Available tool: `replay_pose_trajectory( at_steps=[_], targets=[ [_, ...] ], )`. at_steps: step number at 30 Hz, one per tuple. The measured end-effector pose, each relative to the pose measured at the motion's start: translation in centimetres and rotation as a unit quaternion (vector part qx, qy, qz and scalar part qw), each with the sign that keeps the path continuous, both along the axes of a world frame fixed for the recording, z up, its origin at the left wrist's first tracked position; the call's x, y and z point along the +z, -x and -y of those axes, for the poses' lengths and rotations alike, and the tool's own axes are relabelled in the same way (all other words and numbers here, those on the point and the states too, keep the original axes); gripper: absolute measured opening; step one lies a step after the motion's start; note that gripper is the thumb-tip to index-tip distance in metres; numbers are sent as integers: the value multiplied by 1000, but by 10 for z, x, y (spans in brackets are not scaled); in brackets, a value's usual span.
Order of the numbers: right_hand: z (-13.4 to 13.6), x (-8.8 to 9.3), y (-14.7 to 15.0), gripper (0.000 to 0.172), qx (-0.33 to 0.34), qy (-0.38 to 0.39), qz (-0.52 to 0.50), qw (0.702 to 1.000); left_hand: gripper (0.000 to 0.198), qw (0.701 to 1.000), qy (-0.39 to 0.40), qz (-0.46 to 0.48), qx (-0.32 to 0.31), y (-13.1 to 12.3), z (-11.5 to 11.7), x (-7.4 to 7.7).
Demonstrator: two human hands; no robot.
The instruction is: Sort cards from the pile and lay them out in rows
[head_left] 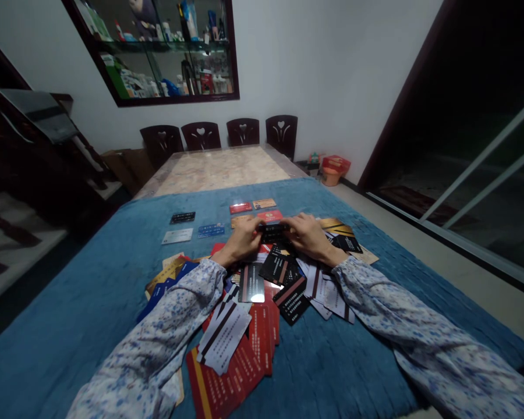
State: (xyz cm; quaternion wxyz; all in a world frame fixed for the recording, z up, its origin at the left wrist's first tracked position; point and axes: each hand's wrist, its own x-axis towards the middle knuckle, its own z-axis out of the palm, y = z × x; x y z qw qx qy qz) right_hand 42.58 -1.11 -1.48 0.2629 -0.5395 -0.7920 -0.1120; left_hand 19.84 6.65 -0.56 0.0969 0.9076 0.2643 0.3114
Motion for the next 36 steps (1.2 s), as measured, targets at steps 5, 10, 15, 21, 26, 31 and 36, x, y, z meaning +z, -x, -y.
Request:
replay_pose_trajectory(
  at_steps=[5, 10, 15, 21, 26, 31, 36],
  targets=[
    [-1, -5, -1, 41, -19, 31, 21, 999, 30, 1000, 7, -18, 9, -2, 0, -3],
    [-5, -11, -3, 41, -22, 40, 24, 999, 34, 999, 26, -46, -5, -2, -1, -6],
    [-5, -8, -3, 48, -20, 57, 45, 997, 40, 997, 29, -71, -4, -1, -1, -6],
    [-4, -1, -5, 48, -9, 75, 68, 995, 47, 997, 33, -71, 1, 1, -1, -5],
    [-5, -1, -8, 47, 9, 68, 50, 996, 42, 997, 35, -72, 2, 1, -1, -4],
    [-7, -4, -10, 45, 18, 66, 34, 997, 37, 997, 43, -69, -8, 2, -2, -3],
    [-8, -7, -11, 43, 17, 71, 34, 997, 38, 996, 52, -69, -11, 2, -2, -2]
  ],
)
